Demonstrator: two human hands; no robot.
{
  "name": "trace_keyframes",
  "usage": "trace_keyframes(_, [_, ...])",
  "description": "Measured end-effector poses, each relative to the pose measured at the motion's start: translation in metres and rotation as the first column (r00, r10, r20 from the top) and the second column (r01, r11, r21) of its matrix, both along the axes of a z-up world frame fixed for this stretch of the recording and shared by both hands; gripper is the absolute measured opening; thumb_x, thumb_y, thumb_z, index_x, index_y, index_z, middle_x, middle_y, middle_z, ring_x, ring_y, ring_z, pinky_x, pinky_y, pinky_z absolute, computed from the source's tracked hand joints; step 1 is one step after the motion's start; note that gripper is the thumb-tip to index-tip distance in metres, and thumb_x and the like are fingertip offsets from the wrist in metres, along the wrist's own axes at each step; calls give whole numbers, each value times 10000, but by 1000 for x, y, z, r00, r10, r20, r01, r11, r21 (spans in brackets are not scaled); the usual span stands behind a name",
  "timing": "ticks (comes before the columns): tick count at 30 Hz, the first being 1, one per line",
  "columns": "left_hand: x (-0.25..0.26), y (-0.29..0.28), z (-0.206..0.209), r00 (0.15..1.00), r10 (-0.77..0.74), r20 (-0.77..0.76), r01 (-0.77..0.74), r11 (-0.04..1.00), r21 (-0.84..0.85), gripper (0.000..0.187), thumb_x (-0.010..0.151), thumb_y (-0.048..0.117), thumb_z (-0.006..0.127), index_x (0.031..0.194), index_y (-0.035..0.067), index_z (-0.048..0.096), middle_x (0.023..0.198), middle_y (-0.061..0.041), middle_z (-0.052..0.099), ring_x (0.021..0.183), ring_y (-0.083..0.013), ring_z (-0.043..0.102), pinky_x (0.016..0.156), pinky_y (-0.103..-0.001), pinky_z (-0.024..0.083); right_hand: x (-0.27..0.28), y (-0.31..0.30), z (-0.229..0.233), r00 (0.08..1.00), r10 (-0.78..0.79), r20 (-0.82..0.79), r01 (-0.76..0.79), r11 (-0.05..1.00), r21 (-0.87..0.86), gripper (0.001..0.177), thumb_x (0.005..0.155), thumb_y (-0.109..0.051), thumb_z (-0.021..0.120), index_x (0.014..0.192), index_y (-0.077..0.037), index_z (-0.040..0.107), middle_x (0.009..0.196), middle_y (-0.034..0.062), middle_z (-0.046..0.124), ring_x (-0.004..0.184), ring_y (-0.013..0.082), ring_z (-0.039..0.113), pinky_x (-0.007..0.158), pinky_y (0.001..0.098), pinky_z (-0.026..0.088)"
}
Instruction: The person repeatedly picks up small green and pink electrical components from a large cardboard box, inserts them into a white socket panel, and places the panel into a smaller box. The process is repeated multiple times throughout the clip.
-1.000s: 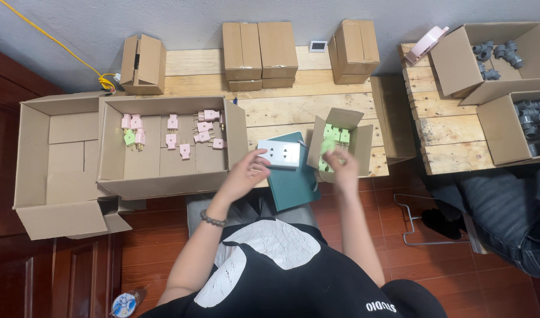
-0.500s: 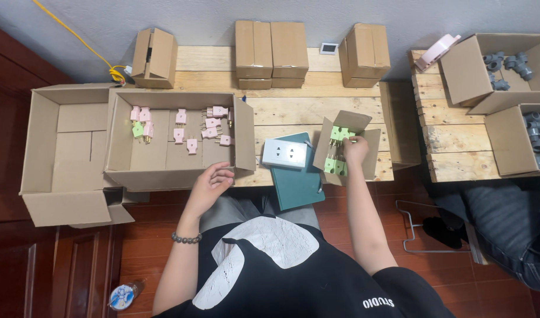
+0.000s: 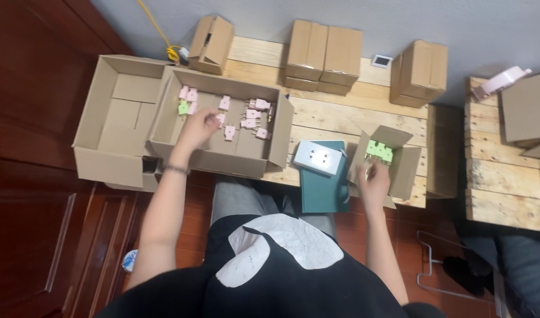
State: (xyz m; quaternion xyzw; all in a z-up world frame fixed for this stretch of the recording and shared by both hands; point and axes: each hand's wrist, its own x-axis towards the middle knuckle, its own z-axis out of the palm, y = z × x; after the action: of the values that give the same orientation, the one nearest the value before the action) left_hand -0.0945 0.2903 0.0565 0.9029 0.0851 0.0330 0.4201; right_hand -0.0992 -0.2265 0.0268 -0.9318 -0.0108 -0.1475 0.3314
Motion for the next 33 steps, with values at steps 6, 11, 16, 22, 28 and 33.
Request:
trace_keyframes(6, [104,118,-102,974,220,-45,-166,839,518,430,832,97,763,1260,96,724,1057,-179,682,1089,-362,687,937,-459,547,-105,9,-41,976,192,-99,-194,981,-13,167,1009,-305,710,1087,-168,764,761,62,572,732,252,635,732,360,519])
trace_keyframes(11, [118,126,-120,927,194,-320,-50,912,407,367,953,98,472,1290,104,617,1250,-206,554,1063,-441,634,944,-506,509,-151,20,-6,906,137,-400,-105,989,100,220,991,-246,637,1109,-133,784,977,14,759,898,167,679,795,317,523])
trace_keyframes(16, [116,107,-124,881,256,-397,-69,901,429,520,984,189,559,1495,173,464,1469,-214,305,1252,-447,489,1150,-509,384,-161,36,7,829,32,-559,35,994,108,249,988,-274,656,1147,-131,784,1054,50,785,909,185,707,766,317,564])
trace_keyframes(22, [99,89,-98,818,286,-498,-1,868,497,666,801,166,864,1365,36,534,1524,-260,295,1166,-398,591,1063,-437,494,-152,38,-1,850,101,-518,-40,991,128,254,986,-302,643,1139,-170,796,989,16,769,841,150,664,707,306,526])
trace_keyframes(28, [73,70,-65,726,160,-669,115,931,347,588,816,-80,606,1356,141,529,1519,-230,311,1109,-386,643,1017,-475,526,-147,34,-6,870,145,-471,-73,983,168,239,985,-294,652,1134,-181,799,939,9,758,805,135,655,695,281,527])
trace_keyframes(33, [59,45,-50,766,171,-620,207,847,490,266,780,117,731,1029,54,662,984,-119,704,944,-314,703,764,-383,621,-147,33,-5,873,152,-463,-80,982,172,234,978,-308,664,1126,-191,803,975,0,774,831,126,678,714,267,546])
